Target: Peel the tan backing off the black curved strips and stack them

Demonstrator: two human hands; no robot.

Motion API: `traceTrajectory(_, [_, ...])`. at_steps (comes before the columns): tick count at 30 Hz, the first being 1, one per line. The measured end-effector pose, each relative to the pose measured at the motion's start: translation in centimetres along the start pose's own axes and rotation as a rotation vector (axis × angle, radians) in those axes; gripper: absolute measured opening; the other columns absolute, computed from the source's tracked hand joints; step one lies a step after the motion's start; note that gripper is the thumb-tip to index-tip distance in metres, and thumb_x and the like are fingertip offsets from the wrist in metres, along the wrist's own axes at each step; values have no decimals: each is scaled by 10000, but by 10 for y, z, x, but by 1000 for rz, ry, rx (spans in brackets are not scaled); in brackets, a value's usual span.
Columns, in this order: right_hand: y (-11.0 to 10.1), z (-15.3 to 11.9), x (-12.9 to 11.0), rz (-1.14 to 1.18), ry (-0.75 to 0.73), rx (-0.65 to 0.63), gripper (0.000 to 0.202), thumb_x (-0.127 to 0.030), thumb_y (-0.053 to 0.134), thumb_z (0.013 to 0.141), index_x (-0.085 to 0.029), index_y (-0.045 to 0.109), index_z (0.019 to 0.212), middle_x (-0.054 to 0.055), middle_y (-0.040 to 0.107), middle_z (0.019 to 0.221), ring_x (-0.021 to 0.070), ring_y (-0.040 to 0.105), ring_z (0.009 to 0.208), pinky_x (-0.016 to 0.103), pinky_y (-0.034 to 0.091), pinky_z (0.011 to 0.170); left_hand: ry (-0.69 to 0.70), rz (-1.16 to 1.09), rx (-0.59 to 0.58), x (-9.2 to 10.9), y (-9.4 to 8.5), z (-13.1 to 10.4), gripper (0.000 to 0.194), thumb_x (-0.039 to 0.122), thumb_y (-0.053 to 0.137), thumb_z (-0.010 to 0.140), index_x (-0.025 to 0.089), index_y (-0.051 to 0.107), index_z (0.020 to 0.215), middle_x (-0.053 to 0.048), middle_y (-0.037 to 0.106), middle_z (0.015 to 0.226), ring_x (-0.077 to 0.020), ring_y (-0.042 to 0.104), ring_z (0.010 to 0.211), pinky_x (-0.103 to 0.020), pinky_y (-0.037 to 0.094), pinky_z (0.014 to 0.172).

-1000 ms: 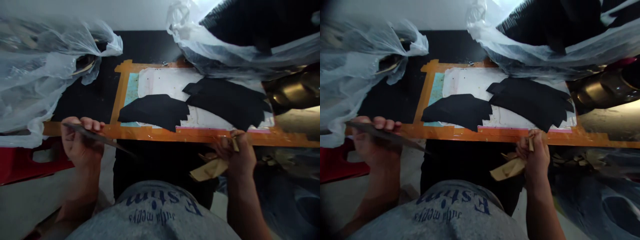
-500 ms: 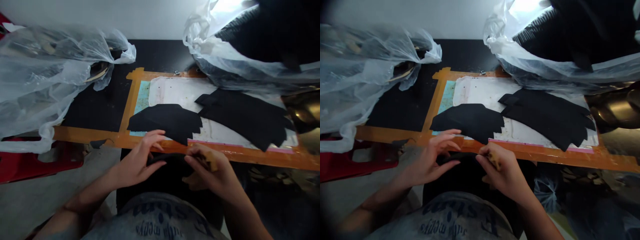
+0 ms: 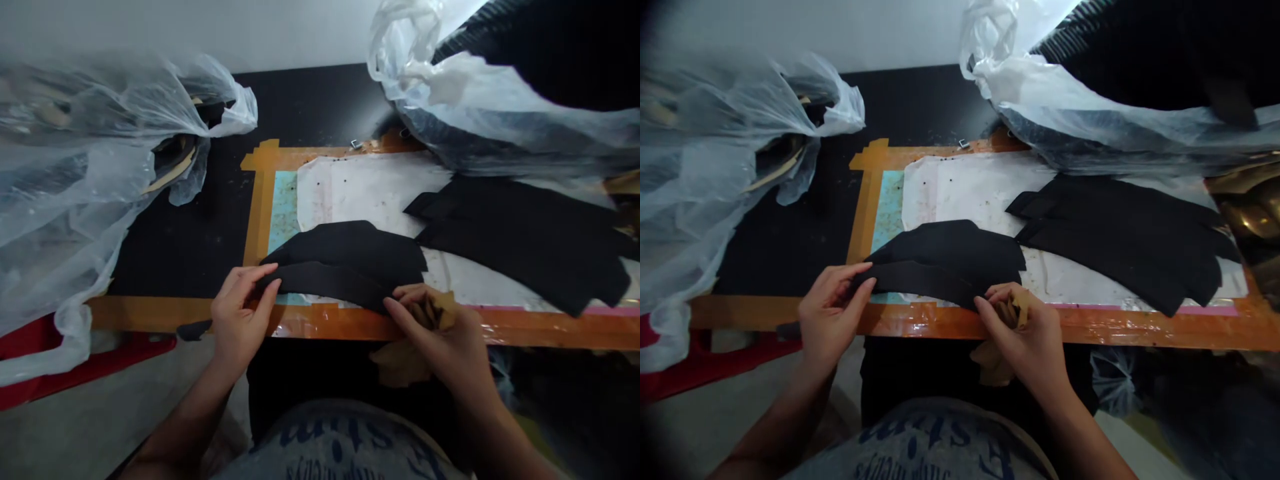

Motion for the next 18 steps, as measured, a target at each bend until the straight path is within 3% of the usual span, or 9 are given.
traceTrajectory(4, [3,6,4,-35,43,-13,235,-287,747,851,-203,614,676,30,720,832,150,668,698,240,495,615,-19,2,-24,-6,2,5,148,255,687,945,249,753,1077,19,639,841,-115,581,736,-235,456,675])
traceTrajectory(18, [0,8,9,-240,60,-97,219,-349,706,897,-216,594,764,-12,613,694,125,542,563,251,407,525,39,120,-34,-5,8,5,174,205,656,963,228,737,1115,4,676,898,-123,625,771,-239,487,703])
Point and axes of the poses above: each hand's wrist, its own z-axis towards the middle knuckle, its own y-axis out of the palm, x = y × z, the point moved 1 cm from there along z, towards the middle knuckle
